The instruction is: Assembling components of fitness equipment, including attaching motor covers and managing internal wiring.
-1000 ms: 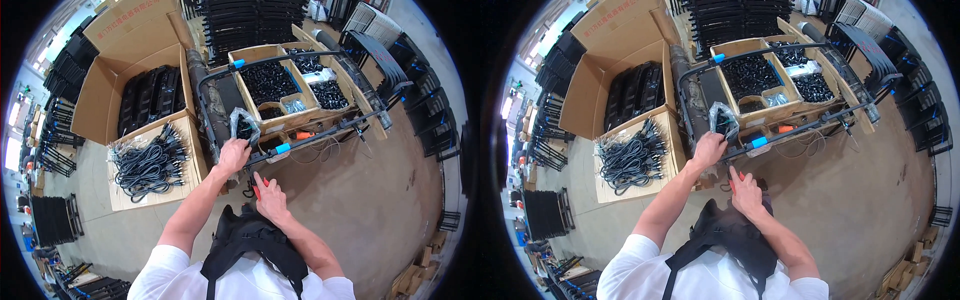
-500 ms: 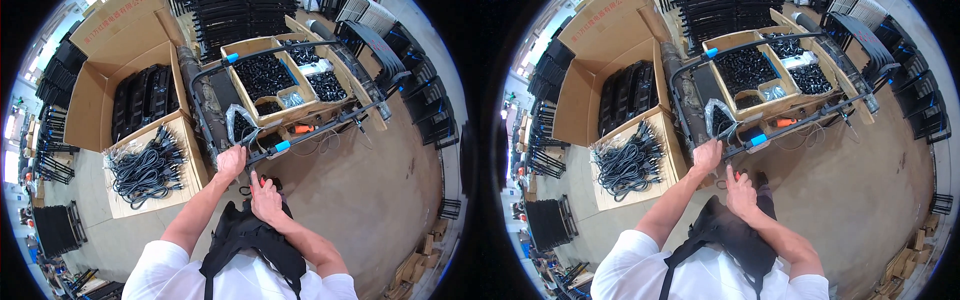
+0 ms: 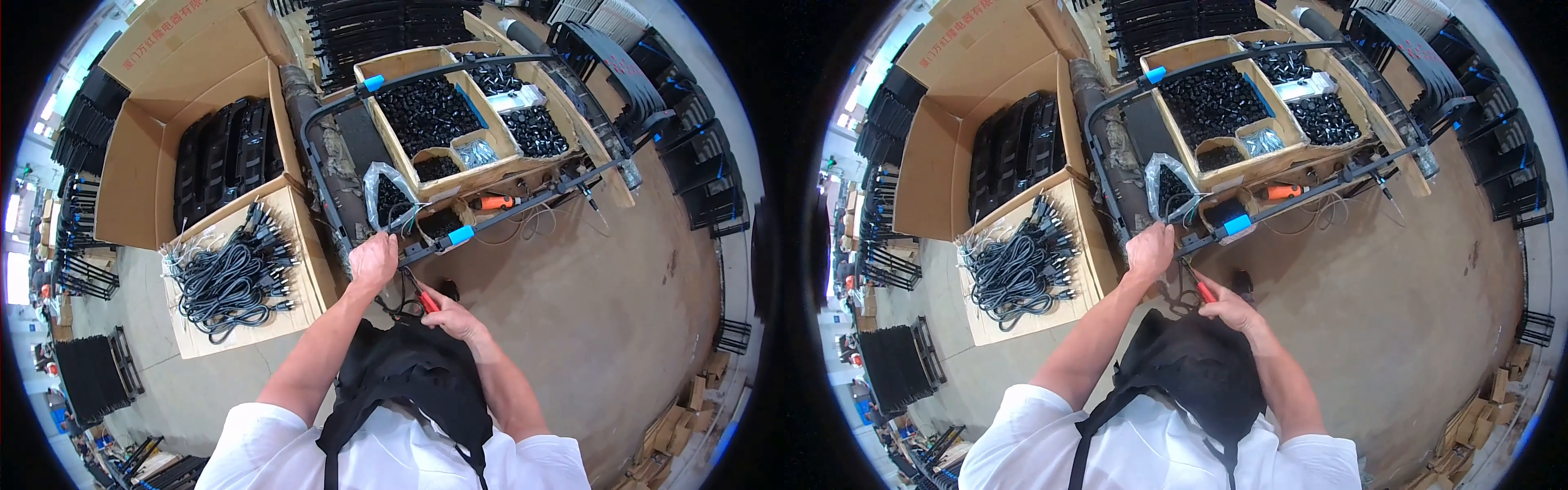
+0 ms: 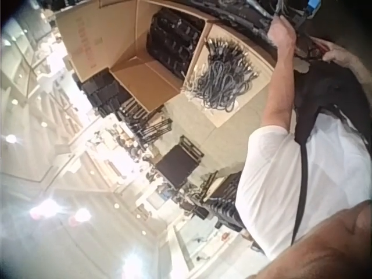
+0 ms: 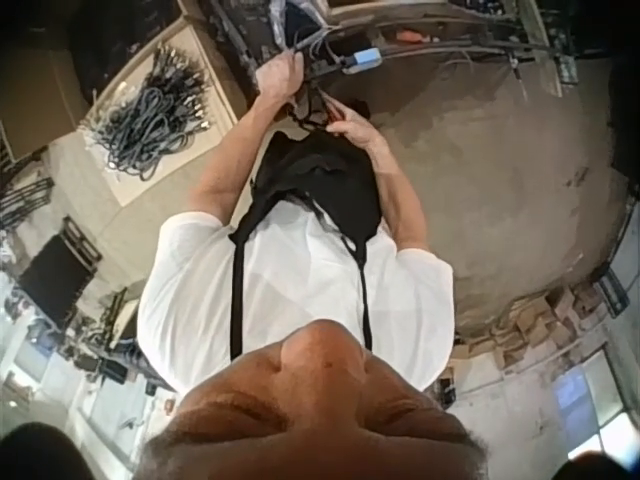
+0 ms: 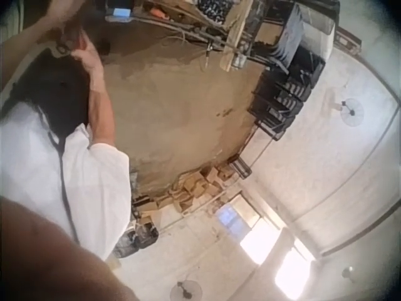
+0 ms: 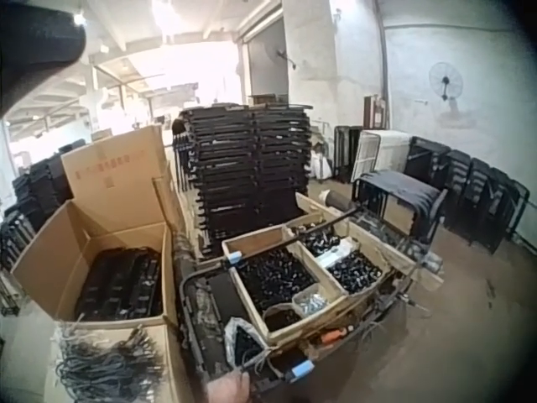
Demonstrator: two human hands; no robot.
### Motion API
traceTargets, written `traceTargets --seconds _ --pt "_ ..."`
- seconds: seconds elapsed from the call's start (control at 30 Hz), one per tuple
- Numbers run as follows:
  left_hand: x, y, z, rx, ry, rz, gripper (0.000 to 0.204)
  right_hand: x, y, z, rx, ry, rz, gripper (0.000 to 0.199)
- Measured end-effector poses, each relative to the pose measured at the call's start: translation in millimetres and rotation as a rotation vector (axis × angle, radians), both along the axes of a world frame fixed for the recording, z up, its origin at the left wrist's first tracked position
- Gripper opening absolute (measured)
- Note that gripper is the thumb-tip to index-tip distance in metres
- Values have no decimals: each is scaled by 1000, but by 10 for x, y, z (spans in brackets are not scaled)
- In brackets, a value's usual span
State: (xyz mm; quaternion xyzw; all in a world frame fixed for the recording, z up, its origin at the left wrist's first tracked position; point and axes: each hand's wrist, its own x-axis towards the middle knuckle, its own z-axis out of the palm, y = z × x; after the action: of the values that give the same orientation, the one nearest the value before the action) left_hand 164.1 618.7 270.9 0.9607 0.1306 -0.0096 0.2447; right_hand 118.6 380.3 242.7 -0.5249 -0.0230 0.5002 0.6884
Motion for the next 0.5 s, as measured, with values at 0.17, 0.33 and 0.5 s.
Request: traceTargets --seconds 0.17,0.33,0.5 --pt "-15 35 -46 0 -31 26 40 203 22 534 -758 -666 453 66" --pt "40 -6 24 -45 2 86 39 185 -374 348 -753 -517 428 40" --pt "56 -86 113 -86 -31 157 30 553 -116 -283 -996 -559 408 44"
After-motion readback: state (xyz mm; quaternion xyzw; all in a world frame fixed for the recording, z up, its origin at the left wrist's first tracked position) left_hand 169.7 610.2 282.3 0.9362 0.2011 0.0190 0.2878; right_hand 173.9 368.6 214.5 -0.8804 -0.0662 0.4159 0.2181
